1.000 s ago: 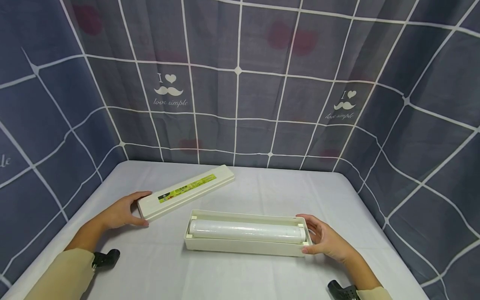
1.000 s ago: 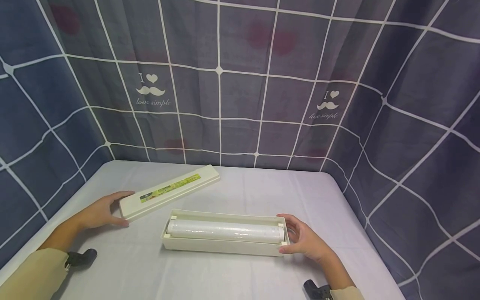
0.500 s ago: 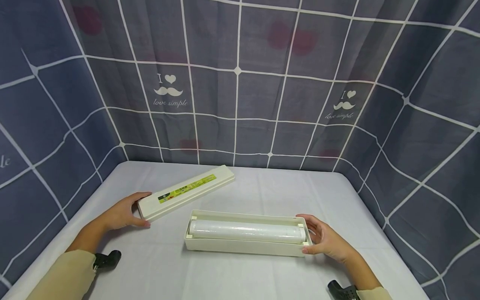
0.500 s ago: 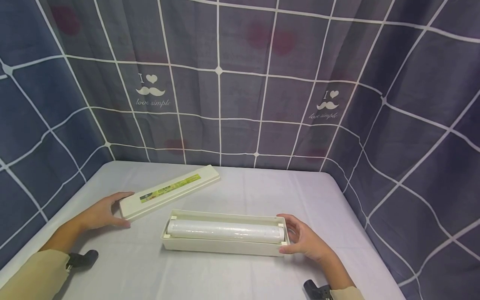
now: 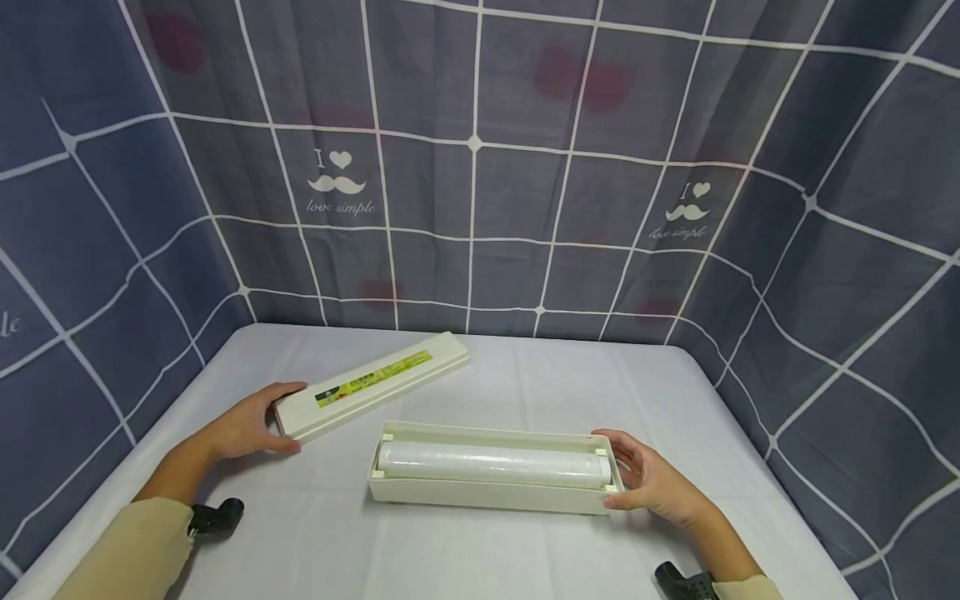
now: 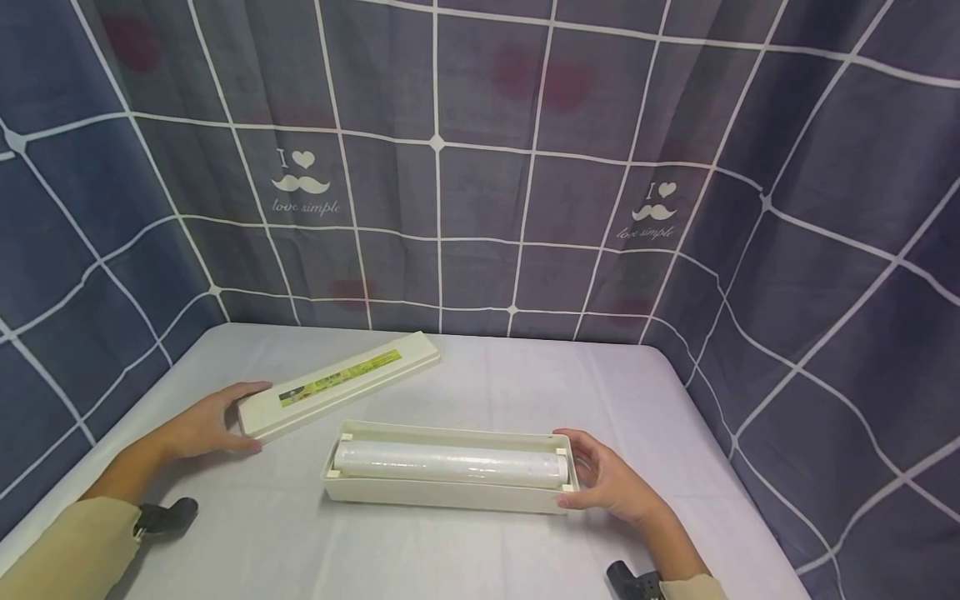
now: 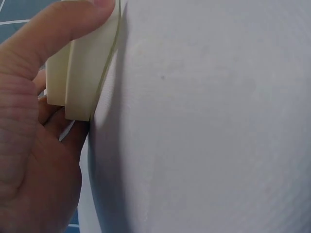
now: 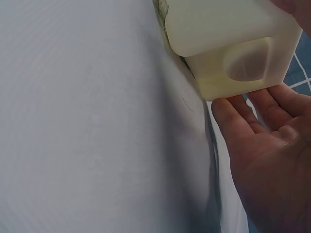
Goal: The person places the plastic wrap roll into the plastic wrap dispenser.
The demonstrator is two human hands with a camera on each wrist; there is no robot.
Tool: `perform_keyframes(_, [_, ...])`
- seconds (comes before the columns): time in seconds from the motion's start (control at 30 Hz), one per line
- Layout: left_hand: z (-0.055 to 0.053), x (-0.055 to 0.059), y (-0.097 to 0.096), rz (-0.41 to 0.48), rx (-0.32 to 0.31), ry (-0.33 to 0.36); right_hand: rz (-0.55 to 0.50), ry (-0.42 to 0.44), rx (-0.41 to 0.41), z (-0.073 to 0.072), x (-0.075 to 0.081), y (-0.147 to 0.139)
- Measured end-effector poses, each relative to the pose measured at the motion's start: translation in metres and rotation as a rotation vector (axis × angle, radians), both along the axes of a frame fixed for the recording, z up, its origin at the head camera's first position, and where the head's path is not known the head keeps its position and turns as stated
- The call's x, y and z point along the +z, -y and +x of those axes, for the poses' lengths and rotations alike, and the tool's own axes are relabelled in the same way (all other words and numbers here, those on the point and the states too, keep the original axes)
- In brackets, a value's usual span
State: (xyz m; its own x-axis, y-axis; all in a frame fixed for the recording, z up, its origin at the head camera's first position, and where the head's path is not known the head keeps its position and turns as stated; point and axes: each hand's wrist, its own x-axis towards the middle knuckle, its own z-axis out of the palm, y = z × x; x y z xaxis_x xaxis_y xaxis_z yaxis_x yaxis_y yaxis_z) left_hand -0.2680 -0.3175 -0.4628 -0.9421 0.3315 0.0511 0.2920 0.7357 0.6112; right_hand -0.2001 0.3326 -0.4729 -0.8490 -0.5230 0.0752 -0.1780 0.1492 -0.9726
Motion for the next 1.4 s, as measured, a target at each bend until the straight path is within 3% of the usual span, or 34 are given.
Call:
perform_keyframes(0.43, [-0.003, 0.006, -0.005, -0.061, -0.013, -0.023, -0.005, 0.002, 0.001, 0.0, 0.0, 0.0])
perform_keyframes(0.87, [-0.001, 0.012, -0.006, -0.014, -0.045, 0.002, -0.014, -0.003, 0.003, 0.001, 0.0, 0.0])
perform_keyframes(1.4, [0.009, 0.003, -0.005, 0.024, -0.003, -0.111, 0.012, -0.016, -0.01, 0.0, 0.001, 0.001])
